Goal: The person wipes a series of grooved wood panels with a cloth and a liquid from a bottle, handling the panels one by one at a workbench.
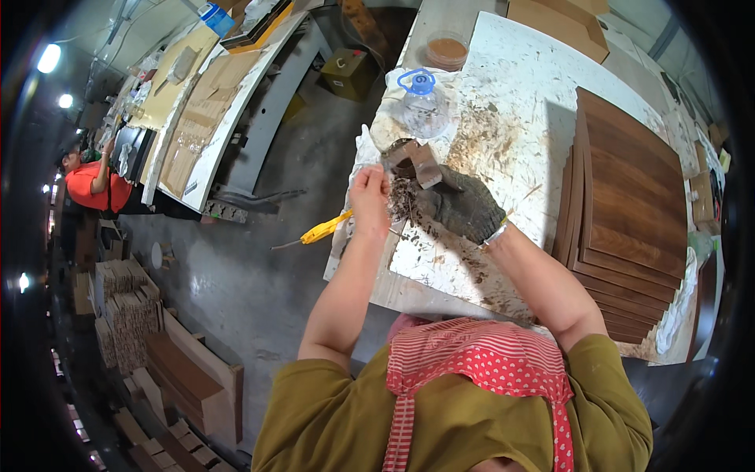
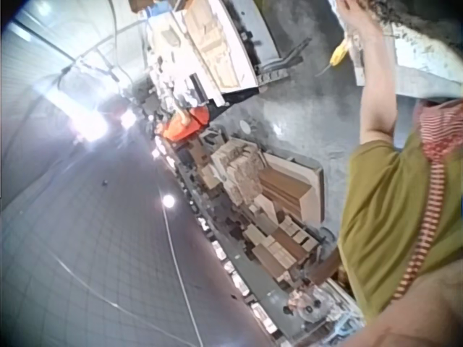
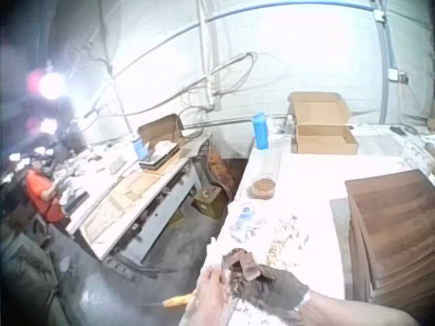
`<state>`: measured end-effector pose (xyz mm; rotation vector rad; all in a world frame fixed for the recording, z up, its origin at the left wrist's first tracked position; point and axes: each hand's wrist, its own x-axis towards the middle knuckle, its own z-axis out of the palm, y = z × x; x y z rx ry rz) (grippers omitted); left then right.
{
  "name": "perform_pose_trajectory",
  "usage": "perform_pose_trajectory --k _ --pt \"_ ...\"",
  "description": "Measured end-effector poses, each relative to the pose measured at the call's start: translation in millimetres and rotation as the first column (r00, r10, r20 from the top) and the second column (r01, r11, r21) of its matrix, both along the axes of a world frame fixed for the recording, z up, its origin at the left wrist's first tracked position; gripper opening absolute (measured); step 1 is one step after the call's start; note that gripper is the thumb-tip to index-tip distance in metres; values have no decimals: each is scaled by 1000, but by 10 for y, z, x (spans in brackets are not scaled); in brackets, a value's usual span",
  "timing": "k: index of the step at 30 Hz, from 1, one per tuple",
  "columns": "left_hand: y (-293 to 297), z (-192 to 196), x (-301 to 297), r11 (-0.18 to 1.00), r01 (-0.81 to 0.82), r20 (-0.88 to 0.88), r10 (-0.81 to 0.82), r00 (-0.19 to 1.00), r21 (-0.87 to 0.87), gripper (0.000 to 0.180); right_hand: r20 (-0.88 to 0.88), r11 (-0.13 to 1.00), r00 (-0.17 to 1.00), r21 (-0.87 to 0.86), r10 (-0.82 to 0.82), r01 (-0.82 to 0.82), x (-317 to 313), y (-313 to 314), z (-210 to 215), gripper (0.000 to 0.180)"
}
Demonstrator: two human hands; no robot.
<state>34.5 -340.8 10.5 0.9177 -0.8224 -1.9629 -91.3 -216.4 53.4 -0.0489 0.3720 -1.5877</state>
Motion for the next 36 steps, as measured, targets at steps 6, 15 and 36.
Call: perform_pose_trajectory --k 6,15,36 --pt "-230 269 97 625 302 526 207 825 -720 11 -870 926 438 331 226 180 -217 -144 95 40" --pt "-144 566 -15 448 371 542 350 764 -813 9 -812 969 -566 2 144 245 -37 -275 184 44" --pt "-523 331 -19 556 557 753 210 624 -617 15 -507 981 -841 69 192 182 -209 -226 236 40"
